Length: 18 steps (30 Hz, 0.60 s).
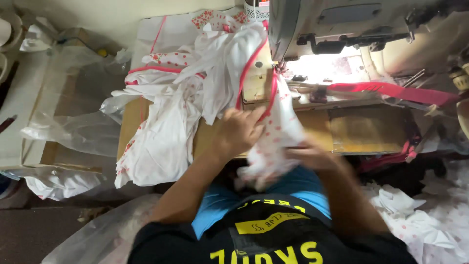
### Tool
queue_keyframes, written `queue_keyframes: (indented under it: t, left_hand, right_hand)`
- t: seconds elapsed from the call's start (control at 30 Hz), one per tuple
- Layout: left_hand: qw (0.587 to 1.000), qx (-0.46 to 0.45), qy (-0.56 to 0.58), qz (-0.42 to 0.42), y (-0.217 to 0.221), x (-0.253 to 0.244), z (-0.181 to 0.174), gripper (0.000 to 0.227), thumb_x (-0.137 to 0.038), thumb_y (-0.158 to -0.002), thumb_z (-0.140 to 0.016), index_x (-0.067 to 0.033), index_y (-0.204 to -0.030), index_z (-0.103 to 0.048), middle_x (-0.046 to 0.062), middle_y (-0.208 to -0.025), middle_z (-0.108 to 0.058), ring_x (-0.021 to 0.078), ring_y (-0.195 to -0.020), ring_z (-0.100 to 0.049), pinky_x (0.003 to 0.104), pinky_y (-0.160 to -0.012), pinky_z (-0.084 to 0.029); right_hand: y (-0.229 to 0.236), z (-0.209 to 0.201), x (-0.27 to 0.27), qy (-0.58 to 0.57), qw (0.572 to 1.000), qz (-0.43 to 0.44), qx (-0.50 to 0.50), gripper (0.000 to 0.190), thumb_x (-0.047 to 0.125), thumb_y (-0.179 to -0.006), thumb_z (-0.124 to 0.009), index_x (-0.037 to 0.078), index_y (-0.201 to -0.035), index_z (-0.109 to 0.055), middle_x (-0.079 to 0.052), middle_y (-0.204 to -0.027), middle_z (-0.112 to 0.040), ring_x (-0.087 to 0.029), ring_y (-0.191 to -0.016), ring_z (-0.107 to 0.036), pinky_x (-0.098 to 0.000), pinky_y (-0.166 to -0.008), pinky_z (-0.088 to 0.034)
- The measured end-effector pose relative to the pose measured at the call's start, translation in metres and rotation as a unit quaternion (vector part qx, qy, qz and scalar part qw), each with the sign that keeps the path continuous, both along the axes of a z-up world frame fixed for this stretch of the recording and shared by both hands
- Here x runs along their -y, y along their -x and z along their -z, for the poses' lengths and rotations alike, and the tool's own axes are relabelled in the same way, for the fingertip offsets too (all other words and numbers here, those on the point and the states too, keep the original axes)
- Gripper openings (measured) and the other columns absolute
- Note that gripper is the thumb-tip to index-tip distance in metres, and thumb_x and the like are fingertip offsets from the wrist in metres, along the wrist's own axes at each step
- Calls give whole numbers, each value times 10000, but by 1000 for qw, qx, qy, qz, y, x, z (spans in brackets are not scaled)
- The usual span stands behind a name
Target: Picking up, unfolding, and arranging fabric garments on a sewing table
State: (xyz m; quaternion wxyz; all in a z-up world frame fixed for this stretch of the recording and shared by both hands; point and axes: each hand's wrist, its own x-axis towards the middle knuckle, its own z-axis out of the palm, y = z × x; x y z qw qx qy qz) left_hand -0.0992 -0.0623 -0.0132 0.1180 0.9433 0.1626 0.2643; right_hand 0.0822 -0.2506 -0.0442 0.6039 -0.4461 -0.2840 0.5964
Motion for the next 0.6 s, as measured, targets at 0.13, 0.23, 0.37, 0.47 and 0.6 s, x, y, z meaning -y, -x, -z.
queue_keyframes:
  t: [0.13, 0.23, 0.37, 0.47, 0.6]
  left_hand:
    - [967, -216, 72, -112, 55, 42, -18, 294, -352, -876, -533, -206, -1108, -640, 49, -925, -683, 281, -826, -702, 465, -751, -514]
    - [881, -337, 331, 27, 74, 73, -6, 403, -323, -889, -490, -130, -1210, -640, 101, -1143, -678, 317, -968, -677, 440, -821, -507]
    - [649, 56, 754, -85, 73, 12, 94, 537, -1, -1049, -219, 87, -1533, -433, 27, -1434, -563, 110, -1252, -525, 165, -1049, -376]
    - [557, 155, 813, -65, 92, 25, 98, 514, -13, -1018, -277, 46, -1489, -476, -4, -1381, -571, 101, -1228, -544, 185, -1038, -405]
    - [405, 302, 863, -23, 116, 31, 98, 484, -29, -972, -366, -14, -1422, -541, -51, -1302, -583, 88, -1193, -572, 216, -1023, -448]
  right_hand:
    - [-93, -63, 39, 79, 818, 98, 562, 271, 286, -868, -695, 56, -727, -708, -84, -589, -570, -158, -653, -514, -371, -597, -398]
    - [-89, -92, 42, 170, 749, 74, 636, 241, 346, -867, -633, 129, -834, -734, -1, -721, -630, -94, -746, -533, -333, -629, -395]
    - [-2, -114, -39, -151, 752, -168, 620, 563, 459, -851, -766, 14, -603, -527, -198, -507, -556, -444, -550, -600, -534, -560, -445]
    - [62, -102, -119, -279, 906, -234, 215, 437, 293, -1006, -646, 61, -1375, -611, -105, -1185, -701, -166, -1035, -665, -398, -915, -544]
    - [88, -48, -134, -321, 858, -10, 402, 341, 323, -997, -662, 66, -1221, -683, -148, -1021, -698, -343, -942, -708, -432, -827, -554]
